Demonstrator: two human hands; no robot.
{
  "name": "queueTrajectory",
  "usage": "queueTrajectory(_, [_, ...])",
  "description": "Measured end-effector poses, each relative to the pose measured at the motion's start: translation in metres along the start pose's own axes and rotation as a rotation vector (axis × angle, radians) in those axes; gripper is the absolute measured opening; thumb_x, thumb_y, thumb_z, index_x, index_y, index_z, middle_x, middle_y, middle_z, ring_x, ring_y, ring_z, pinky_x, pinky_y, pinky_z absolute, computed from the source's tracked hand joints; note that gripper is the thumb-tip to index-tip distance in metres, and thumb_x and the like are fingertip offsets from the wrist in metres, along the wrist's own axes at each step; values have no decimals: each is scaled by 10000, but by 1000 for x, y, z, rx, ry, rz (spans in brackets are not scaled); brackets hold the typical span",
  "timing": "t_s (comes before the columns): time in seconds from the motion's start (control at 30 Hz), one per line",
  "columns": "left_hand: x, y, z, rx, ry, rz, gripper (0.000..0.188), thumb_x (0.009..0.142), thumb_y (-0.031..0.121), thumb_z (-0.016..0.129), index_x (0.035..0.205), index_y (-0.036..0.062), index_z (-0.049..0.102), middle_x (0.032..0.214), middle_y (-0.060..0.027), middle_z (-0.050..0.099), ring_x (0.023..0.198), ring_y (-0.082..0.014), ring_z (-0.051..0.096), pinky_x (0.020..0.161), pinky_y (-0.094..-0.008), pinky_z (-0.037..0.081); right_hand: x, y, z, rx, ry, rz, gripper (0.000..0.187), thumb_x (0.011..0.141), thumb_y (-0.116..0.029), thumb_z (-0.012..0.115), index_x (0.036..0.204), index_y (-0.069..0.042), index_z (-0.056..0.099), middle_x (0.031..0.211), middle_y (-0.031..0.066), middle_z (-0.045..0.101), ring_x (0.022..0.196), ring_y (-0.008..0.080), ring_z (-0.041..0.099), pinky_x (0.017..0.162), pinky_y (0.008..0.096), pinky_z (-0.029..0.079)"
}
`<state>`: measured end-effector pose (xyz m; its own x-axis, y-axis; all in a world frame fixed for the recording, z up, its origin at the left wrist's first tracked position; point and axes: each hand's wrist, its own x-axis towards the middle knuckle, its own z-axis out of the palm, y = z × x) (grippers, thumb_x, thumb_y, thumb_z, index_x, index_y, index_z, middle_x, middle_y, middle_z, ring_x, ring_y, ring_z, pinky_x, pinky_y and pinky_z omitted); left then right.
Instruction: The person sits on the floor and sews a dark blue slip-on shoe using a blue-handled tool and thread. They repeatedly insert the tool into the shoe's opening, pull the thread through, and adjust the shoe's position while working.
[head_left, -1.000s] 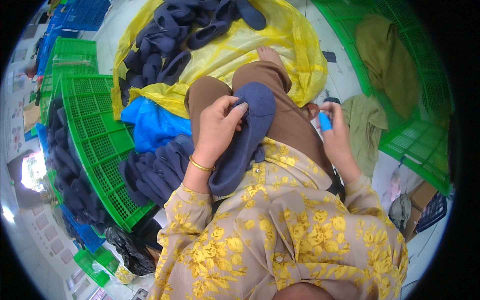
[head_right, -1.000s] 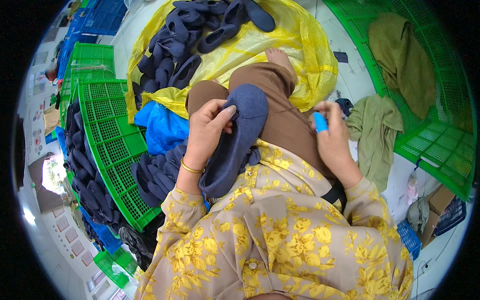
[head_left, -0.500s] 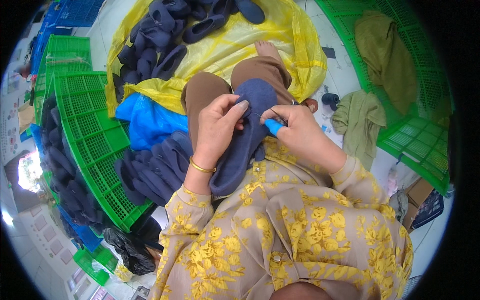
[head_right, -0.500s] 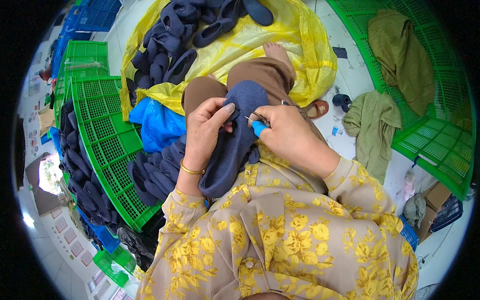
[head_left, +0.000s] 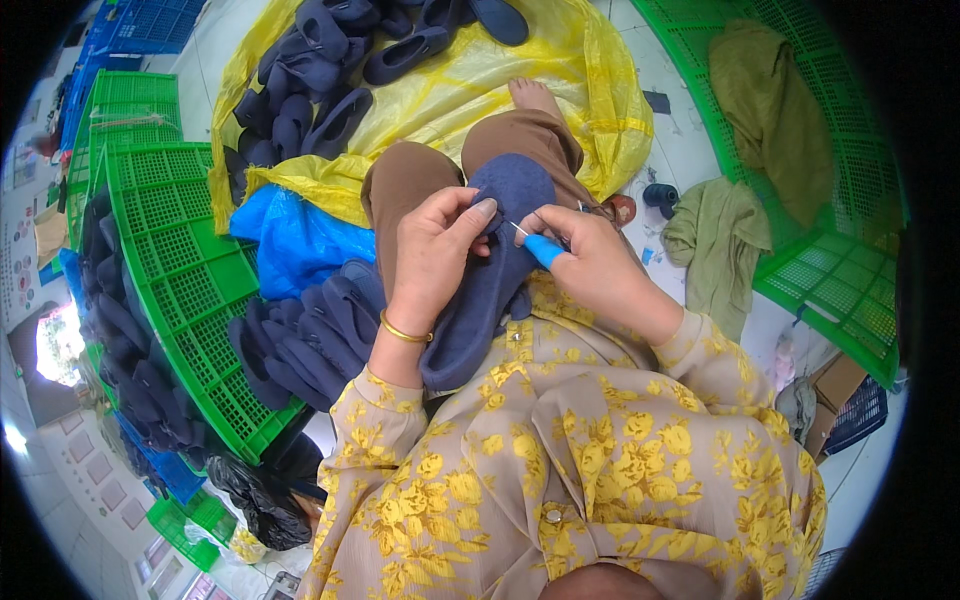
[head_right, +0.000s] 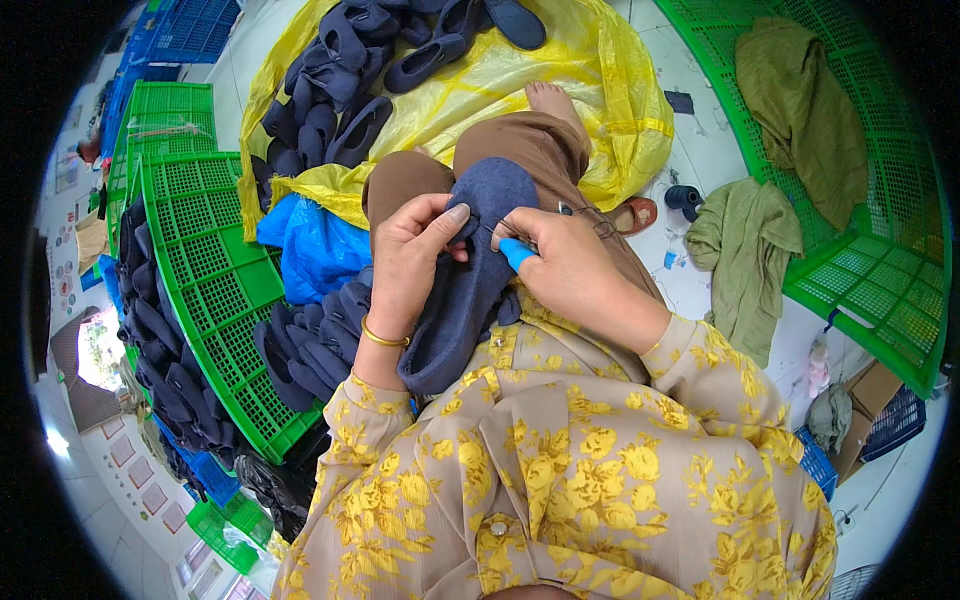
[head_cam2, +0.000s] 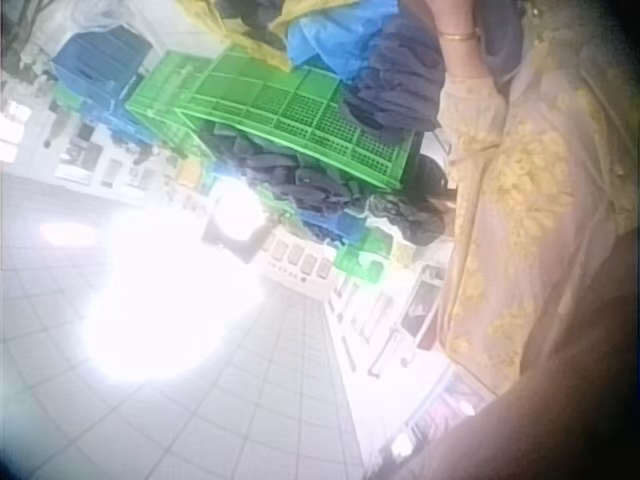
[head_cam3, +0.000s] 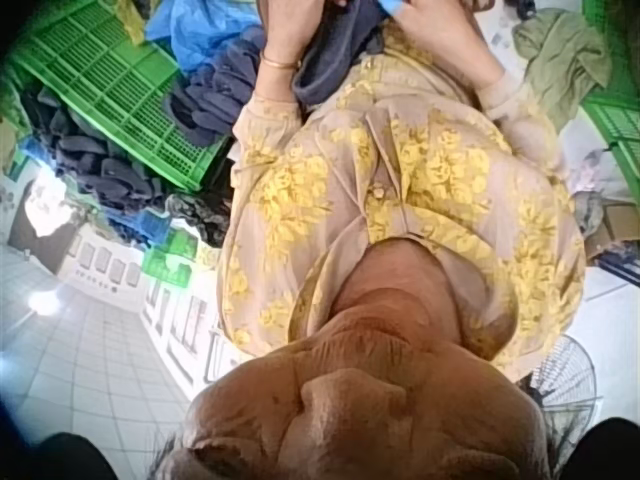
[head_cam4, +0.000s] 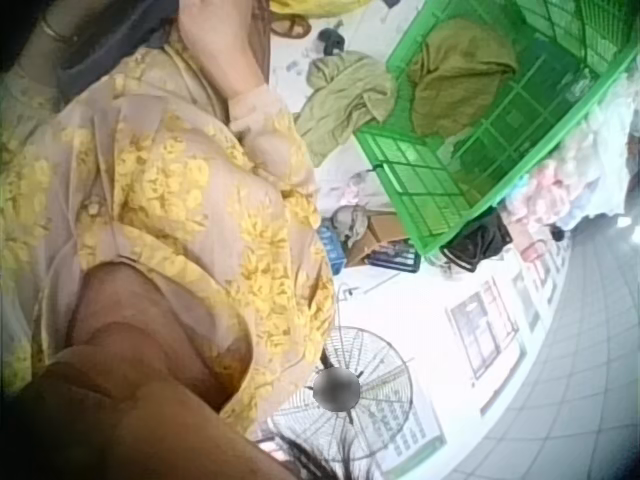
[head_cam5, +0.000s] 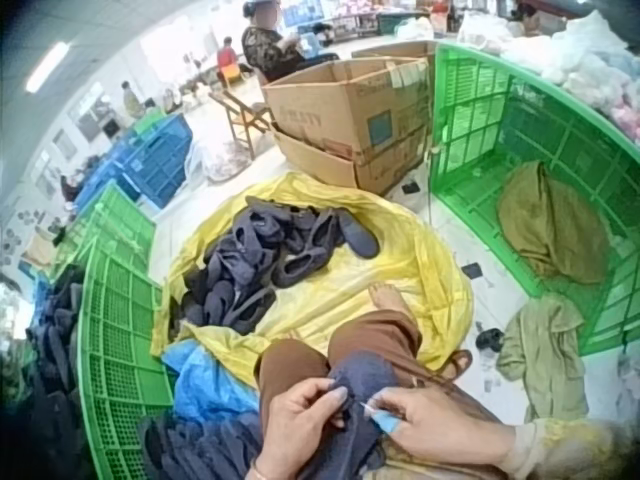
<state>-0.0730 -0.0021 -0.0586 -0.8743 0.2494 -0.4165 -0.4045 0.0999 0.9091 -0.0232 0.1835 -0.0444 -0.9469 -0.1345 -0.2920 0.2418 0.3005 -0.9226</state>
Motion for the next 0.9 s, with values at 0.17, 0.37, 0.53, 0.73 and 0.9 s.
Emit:
queueTrajectory(0.17, [-1, 2, 1, -5, 0, -9, 187, 916, 126, 670, 1013, -34, 672, 813, -11, 647, 618, -56, 565, 564, -203, 473, -2, 4, -2, 70, -31, 33, 151, 878, -76, 575, 966, 4, 667, 862, 197, 683, 781, 307, 681, 703, 386, 508])
queueTrajectory(0.37, [-1, 2, 1, 3, 3, -1, 181, 915, 121, 672, 1012, -32, 673, 819, -10, 649, 619, -55, 563, 564, -203, 472, 1, -6, -6, -25, -41, 43, 161, 868, -98, 575, 941, 10, 670, 840, 205, 675, 775, 319, 675, 706, 394, 504])
queueTrajectory(0.53, [-1, 1, 2, -2, 8, 1, 180, 914, 117, 671, 1010, -35, 672, 816, -13, 648, 622, -58, 569, 566, -205, 479, 6, -5, -2, -30, -74, 109, 131, 880, -53, 568, 962, 8, 650, 836, 96, 649, 775, 166, 584, 712, 304, 466])
queueTrajectory(0.73, [-2, 4, 0, -9, -5, -47, 171, 935, 136, 653, 1016, -13, 671, 809, -7, 646, 635, -66, 595, 596, -211, 506, 0, 6, 4, 64, 6, 15, 122, 889, -75, 575, 974, -17, 640, 833, 175, 659, 728, 304, 628, 677, 367, 482])
queueTrajectory(0.9, [-2, 4, 1, -43, -28, -101, 171, 936, 147, 651, 1005, -8, 671, 805, -4, 645, 632, -66, 602, 597, -211, 521, 1, 17, 13, 51, 76, -62, 101, 901, -88, 594, 981, -35, 625, 841, 168, 655, 713, 308, 625, 653, 367, 476])
